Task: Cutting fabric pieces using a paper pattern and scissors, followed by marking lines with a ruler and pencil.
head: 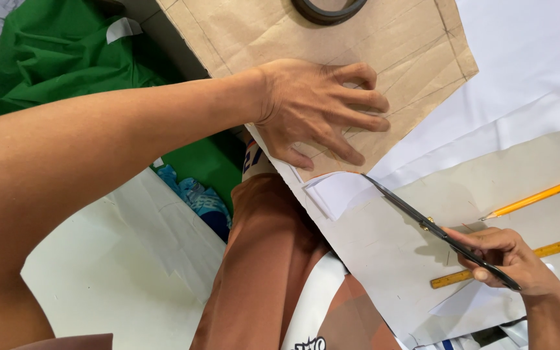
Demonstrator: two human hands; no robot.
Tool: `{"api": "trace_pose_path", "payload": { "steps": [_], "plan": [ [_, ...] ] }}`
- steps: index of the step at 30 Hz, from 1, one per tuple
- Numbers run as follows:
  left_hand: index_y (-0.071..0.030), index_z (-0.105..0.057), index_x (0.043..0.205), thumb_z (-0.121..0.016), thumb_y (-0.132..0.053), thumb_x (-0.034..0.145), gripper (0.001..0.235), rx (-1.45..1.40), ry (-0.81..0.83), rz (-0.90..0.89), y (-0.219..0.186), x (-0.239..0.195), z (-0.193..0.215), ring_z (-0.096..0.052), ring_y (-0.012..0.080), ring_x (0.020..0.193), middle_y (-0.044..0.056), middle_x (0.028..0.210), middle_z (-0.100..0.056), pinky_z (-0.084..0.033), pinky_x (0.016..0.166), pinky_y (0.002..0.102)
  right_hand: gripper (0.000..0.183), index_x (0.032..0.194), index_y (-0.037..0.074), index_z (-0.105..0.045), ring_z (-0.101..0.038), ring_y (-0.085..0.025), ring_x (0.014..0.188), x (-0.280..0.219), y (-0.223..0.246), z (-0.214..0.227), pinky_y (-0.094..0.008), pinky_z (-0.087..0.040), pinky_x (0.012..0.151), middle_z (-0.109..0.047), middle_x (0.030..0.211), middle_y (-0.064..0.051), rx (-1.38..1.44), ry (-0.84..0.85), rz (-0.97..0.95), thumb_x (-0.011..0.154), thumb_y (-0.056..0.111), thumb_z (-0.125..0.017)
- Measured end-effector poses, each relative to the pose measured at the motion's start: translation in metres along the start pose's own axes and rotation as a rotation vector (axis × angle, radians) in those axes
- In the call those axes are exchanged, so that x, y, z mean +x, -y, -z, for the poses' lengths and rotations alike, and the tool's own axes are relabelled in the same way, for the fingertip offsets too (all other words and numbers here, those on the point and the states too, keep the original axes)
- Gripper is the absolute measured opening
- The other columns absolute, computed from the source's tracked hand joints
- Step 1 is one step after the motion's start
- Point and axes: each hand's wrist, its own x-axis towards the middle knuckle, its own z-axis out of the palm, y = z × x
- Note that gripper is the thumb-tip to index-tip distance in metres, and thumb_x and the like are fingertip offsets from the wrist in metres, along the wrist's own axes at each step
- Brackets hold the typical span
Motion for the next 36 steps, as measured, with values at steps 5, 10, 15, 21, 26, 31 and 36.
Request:
{"api": "trace_pose_path", "payload": {
  "steps": [5, 10, 15, 21, 26, 31, 36],
  "plan": [
    [-0.023, -0.068, 0.123, -0.074, -0.050, 0.075, 0.056, -0.005, -0.006, -0.009, 0.001, 0.000, -0.001, -0.052, 0.0374, 0.117, 0.018, 0.125, -0.056, -0.036, 0.098, 0.054, 0.074, 0.138, 0.000, -0.068, -0.039, -0.020, 0.053, 0.001, 0.006, -0.001, -0.032, -0.033, 0.048, -0.041, 0.059, -0.001, 0.025, -0.001, -0.003, 0.072, 0.029, -0.086],
    [-0.022, -0.068, 0.123, -0.074, -0.050, 0.074, 0.057, -0.004, -0.007, -0.005, 0.001, -0.001, -0.002, -0.052, 0.0373, 0.117, 0.018, 0.125, -0.056, -0.037, 0.099, 0.054, 0.073, 0.139, 0.001, -0.068, -0.038, -0.019, 0.051, 0.000, 0.008, 0.000, -0.032, -0.035, 0.046, -0.040, 0.059, -0.001, 0.025, 0.007, -0.014, 0.072, 0.025, -0.086],
    [-0.023, -0.068, 0.124, -0.074, -0.051, 0.075, 0.057, 0.010, -0.014, -0.013, 0.001, -0.001, -0.003, -0.053, 0.0368, 0.118, 0.018, 0.125, -0.057, -0.036, 0.099, 0.054, 0.074, 0.136, 0.001, -0.070, -0.047, -0.019, 0.054, 0.001, 0.008, 0.001, -0.032, -0.041, 0.050, -0.052, 0.062, -0.004, -0.004, -0.008, 0.004, 0.071, 0.032, -0.087],
    [-0.023, -0.068, 0.123, -0.075, -0.051, 0.074, 0.057, 0.006, -0.021, -0.007, 0.001, -0.001, -0.003, -0.053, 0.0365, 0.117, 0.017, 0.125, -0.057, -0.038, 0.099, 0.053, 0.075, 0.137, 0.000, -0.070, -0.044, -0.020, 0.054, 0.004, 0.009, 0.002, -0.032, -0.037, 0.051, -0.049, 0.064, -0.003, 0.005, -0.009, -0.008, 0.070, 0.030, -0.087],
    [-0.023, -0.069, 0.121, -0.076, -0.051, 0.072, 0.056, -0.002, -0.020, -0.005, 0.001, -0.001, -0.004, -0.052, 0.0365, 0.116, 0.017, 0.125, -0.057, -0.037, 0.099, 0.053, 0.073, 0.136, 0.001, -0.071, -0.039, -0.019, 0.052, 0.006, 0.022, -0.004, -0.032, -0.033, 0.048, -0.043, 0.059, -0.002, -0.037, -0.030, -0.033, 0.071, 0.030, -0.085],
    [-0.022, -0.069, 0.121, -0.076, -0.049, 0.072, 0.056, -0.007, -0.024, -0.001, 0.000, -0.001, -0.002, -0.053, 0.0364, 0.116, 0.017, 0.123, -0.056, -0.038, 0.099, 0.054, 0.074, 0.137, 0.003, -0.070, -0.049, -0.018, 0.054, 0.005, 0.024, 0.005, -0.031, -0.046, 0.053, -0.057, 0.060, -0.004, -0.170, -0.002, -0.023, 0.069, 0.026, -0.086],
    [-0.023, -0.068, 0.122, -0.075, -0.051, 0.073, 0.057, -0.003, -0.013, -0.008, 0.001, -0.001, -0.003, -0.053, 0.0371, 0.116, 0.017, 0.124, -0.056, -0.037, 0.099, 0.054, 0.074, 0.138, 0.005, -0.069, -0.046, -0.018, 0.052, 0.006, 0.036, 0.005, -0.030, -0.043, 0.051, -0.056, 0.057, -0.003, -0.283, -0.002, -0.011, 0.068, 0.020, -0.086]
  ]
}}
